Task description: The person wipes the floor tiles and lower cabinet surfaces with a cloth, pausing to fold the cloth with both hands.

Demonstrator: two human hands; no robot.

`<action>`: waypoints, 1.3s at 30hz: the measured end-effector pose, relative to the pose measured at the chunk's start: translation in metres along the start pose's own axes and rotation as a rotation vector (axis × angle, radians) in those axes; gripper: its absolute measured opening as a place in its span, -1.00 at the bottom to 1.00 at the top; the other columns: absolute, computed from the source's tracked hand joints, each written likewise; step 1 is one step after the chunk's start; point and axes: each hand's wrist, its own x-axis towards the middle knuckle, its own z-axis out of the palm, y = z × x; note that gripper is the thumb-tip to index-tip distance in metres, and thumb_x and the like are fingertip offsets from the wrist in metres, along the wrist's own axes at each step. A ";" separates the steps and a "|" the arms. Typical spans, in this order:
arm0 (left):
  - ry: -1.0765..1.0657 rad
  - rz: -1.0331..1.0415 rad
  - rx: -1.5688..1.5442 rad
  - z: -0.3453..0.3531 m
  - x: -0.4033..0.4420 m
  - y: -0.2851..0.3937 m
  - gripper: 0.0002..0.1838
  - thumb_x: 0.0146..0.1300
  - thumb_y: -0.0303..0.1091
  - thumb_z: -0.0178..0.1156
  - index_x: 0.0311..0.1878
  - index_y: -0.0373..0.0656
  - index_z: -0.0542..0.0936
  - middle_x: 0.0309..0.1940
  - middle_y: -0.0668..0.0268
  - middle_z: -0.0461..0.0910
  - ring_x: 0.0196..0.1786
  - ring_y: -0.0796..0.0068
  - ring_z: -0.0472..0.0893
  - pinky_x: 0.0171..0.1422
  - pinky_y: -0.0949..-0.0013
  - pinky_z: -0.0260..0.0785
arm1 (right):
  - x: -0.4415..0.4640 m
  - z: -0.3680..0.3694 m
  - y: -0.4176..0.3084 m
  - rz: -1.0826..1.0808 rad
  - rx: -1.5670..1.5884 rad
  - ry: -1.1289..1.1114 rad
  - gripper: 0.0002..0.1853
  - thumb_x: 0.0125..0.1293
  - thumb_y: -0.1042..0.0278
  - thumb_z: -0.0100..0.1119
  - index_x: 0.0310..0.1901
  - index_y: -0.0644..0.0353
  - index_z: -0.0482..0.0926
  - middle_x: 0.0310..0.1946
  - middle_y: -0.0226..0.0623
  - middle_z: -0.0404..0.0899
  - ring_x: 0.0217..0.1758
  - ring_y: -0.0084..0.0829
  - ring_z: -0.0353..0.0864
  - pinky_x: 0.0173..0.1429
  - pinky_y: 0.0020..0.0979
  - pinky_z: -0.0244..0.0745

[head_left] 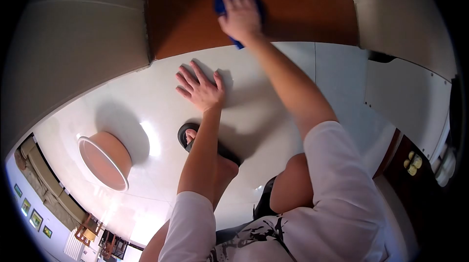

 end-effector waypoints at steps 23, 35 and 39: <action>-0.055 -0.008 -0.028 -0.009 0.000 0.003 -0.09 0.44 0.19 -0.03 0.74 -0.04 0.08 0.74 -0.10 -0.10 0.77 -0.23 -0.19 0.70 -0.45 -0.37 | -0.096 -0.043 0.341 0.572 -0.272 0.088 -0.29 0.51 -0.13 0.04 0.60 0.00 0.34 0.50 0.18 0.40 0.64 0.15 0.26 0.73 -0.01 0.09; -0.035 0.001 -0.049 -0.009 0.001 0.002 -0.07 0.41 0.18 0.01 0.74 -0.06 0.09 0.73 -0.12 -0.07 0.76 -0.25 -0.17 0.70 -0.45 -0.37 | 0.053 0.025 -0.027 -0.028 -0.051 0.031 -0.31 0.43 -0.09 0.14 0.52 0.02 0.45 0.47 0.00 0.49 0.66 0.05 0.27 0.72 0.04 0.08; -0.022 -0.002 -0.107 -0.007 0.001 -0.001 -0.06 0.36 0.19 0.05 0.73 -0.06 0.14 0.73 -0.12 -0.05 0.77 -0.25 -0.16 0.69 -0.48 -0.38 | 0.040 0.025 -0.068 -0.209 0.207 0.036 -0.34 0.37 0.02 0.27 0.47 0.04 0.51 0.59 -0.06 0.32 0.69 0.03 0.20 0.75 0.02 0.03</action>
